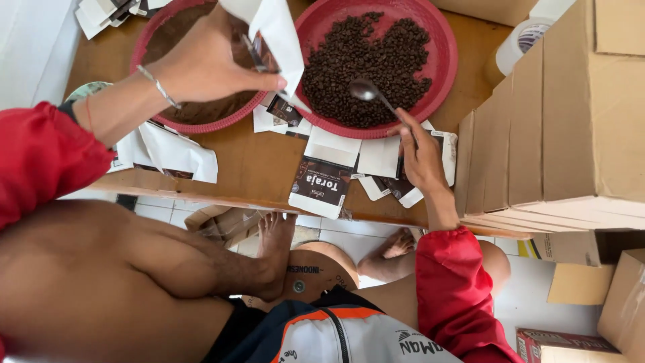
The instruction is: Filling small coffee bags with roasted coffee beans using a spoon from a large tray.
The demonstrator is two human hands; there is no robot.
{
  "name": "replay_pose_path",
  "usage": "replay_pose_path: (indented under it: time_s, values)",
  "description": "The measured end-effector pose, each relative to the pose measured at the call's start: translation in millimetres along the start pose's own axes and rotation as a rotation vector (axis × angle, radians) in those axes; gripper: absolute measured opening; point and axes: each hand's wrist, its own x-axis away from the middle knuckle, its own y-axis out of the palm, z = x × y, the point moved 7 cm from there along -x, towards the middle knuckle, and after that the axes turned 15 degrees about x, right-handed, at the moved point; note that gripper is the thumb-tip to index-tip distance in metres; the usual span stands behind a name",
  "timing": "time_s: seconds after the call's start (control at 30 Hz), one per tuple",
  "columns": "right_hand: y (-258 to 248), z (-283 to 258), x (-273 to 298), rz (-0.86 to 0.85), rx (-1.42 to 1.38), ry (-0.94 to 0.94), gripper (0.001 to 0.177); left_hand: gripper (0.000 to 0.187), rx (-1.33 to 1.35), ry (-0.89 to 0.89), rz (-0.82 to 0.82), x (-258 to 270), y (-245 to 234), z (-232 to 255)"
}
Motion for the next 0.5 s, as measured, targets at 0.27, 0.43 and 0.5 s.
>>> replay_pose_path:
  time_s: [0.27, 0.43, 0.5]
  values:
    - [-3.2, -1.9, 6.0, -0.054, -0.047, -0.196, 0.045, 0.063, -0.026, -0.083, -0.023, 31.1, -7.1, 1.6]
    - [8.1, -4.8, -0.1, -0.039, 0.016, -0.229, 0.037, 0.094, -0.094, -0.059, 0.002, 39.5, 19.7, 0.7]
    - [23.1, 2.1, -7.5, -0.092, 0.052, -0.083, 0.038, 0.076, 0.005, 0.021, 0.034, 42.6, 41.6, 0.6]
